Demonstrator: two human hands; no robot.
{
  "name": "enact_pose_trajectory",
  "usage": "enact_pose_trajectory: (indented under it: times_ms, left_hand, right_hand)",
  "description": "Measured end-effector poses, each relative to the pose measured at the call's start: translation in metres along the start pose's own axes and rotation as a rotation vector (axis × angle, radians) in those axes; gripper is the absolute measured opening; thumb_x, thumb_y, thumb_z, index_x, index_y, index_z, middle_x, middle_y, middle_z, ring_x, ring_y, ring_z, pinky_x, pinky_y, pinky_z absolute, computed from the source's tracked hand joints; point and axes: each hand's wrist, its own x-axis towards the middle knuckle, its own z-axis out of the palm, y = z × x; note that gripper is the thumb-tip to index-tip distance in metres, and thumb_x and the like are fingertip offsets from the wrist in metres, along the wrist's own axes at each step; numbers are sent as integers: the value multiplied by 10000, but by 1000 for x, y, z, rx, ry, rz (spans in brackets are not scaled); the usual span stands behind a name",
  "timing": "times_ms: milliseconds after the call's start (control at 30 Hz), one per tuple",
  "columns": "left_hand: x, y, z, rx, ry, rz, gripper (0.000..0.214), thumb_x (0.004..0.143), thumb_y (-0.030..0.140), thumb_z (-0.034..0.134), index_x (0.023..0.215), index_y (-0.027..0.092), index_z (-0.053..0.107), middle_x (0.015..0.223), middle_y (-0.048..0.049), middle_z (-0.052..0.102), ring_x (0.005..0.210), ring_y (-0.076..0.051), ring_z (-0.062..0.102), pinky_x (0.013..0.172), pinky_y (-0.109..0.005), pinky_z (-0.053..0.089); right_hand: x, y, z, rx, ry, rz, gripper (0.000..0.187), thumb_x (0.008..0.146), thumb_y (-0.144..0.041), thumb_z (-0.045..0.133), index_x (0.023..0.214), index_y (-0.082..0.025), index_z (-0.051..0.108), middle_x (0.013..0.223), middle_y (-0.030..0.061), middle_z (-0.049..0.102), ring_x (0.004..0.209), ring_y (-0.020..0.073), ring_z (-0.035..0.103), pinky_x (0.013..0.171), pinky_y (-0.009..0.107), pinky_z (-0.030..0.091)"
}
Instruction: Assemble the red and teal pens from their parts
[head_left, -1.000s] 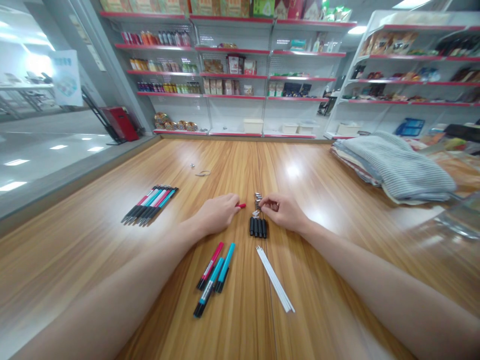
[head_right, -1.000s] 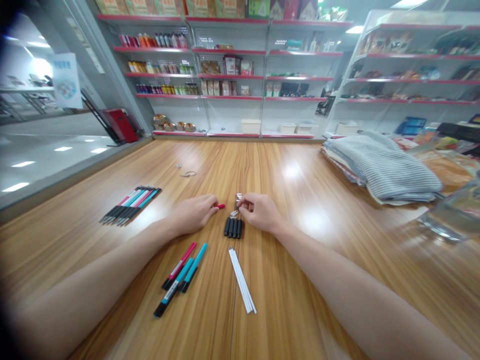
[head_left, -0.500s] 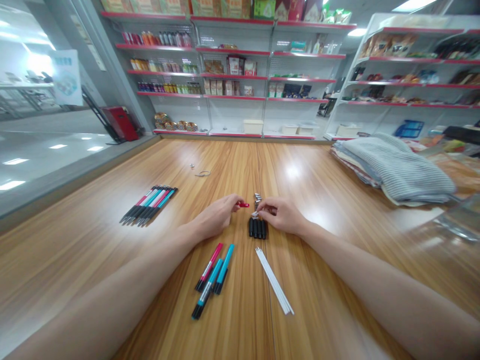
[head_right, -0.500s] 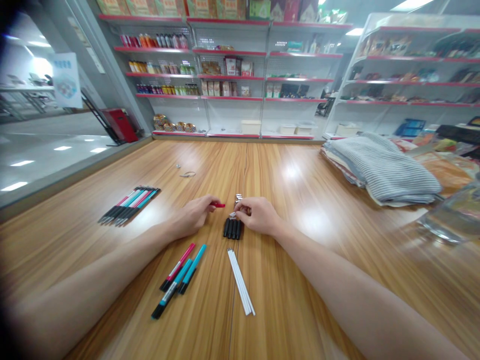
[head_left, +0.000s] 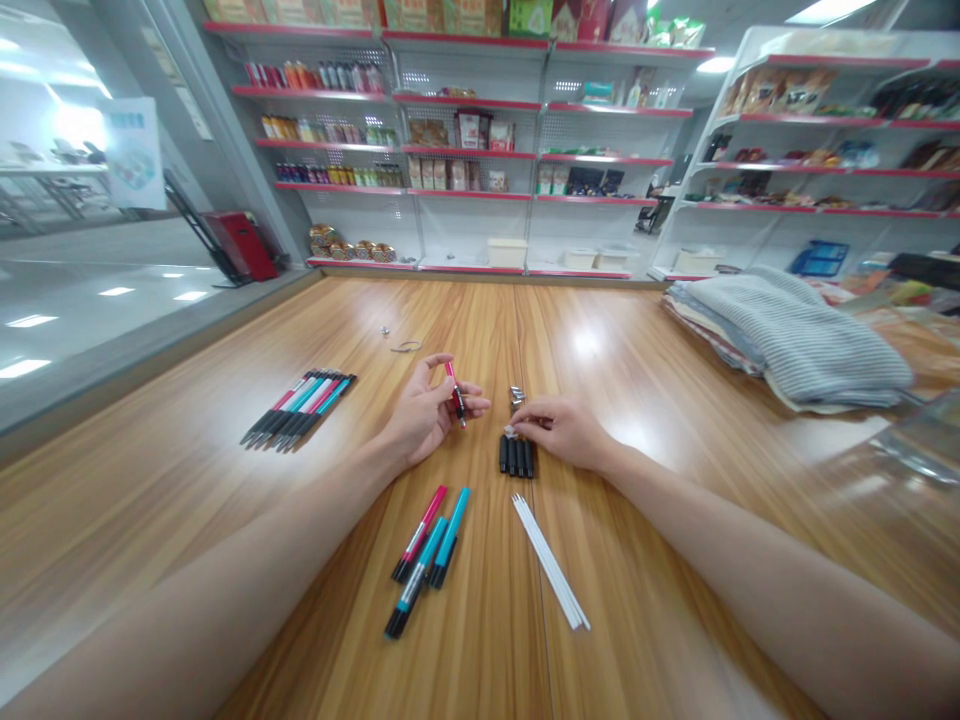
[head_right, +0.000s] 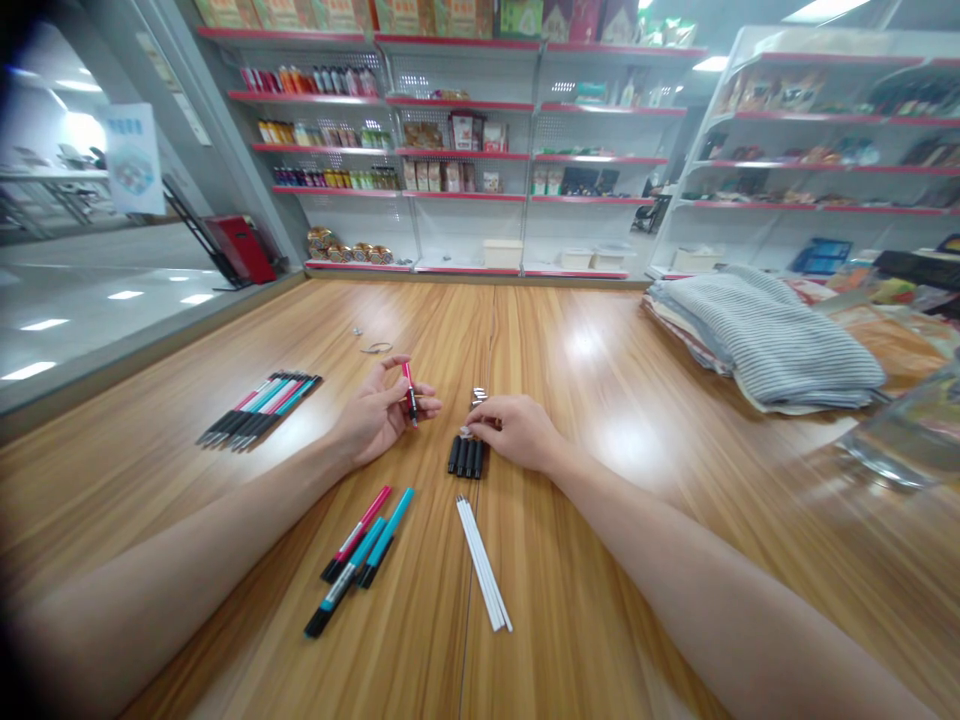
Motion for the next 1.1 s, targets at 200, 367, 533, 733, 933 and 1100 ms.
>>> enact_pose_trajectory:
  times_ms: [200,367,533,733,933,1100]
  left_hand:
    - [-1,0,2,59,17,13,330,890,218,526,1163,264,347,814,-4,640,611,-136,643,588,-280,514]
    - [-3,-2,7,152,3,41,326,886,262,534,1174,256,381,766,10,613,465,-69,501,477,-199,420]
    - [-5,-5,10,311,-74,56,292,886,317,541,1137,214,432,741,5,584,433,-39,399,426,-161,313]
    - [-10,-4,14,675,-149,139,248,913,320,485,1111,172,512,743,-5,572,474,-46,370,442,-177,271]
    - [-13,-4,16,922,-170,236,236,920,306,455,1081,166,558,719,-2,580,601,-95,480,573,-215,369]
    - [-15,-4,17,915,-164,232,227,905,312,477,1051,174,583,709,-6,584,603,-112,494,570,-223,371]
  right_hand:
    - [-1,-2,-1,-17,-6,-1,139,846,-252,593,906,-226,715,806,13,683,700,116,574,637,226,384]
    - [-1,-3,-1,-23,-7,-1,144,847,-250,592,910,-227,719,809,16,688,704,118,579,631,224,384]
    - [-1,-3,-1,-21,-11,-10,149,851,-256,591,918,-223,720,821,23,694,720,125,589,647,228,393]
    - [-1,-3,-2,-34,-12,17,150,855,-270,592,919,-226,720,821,24,691,723,127,586,639,229,387]
    - [0,-3,-2,-15,-30,25,146,844,-305,620,911,-228,724,808,18,685,710,120,577,632,225,377]
    - [1,-4,-2,7,-36,29,151,843,-322,627,923,-241,726,842,15,689,746,126,590,646,228,386]
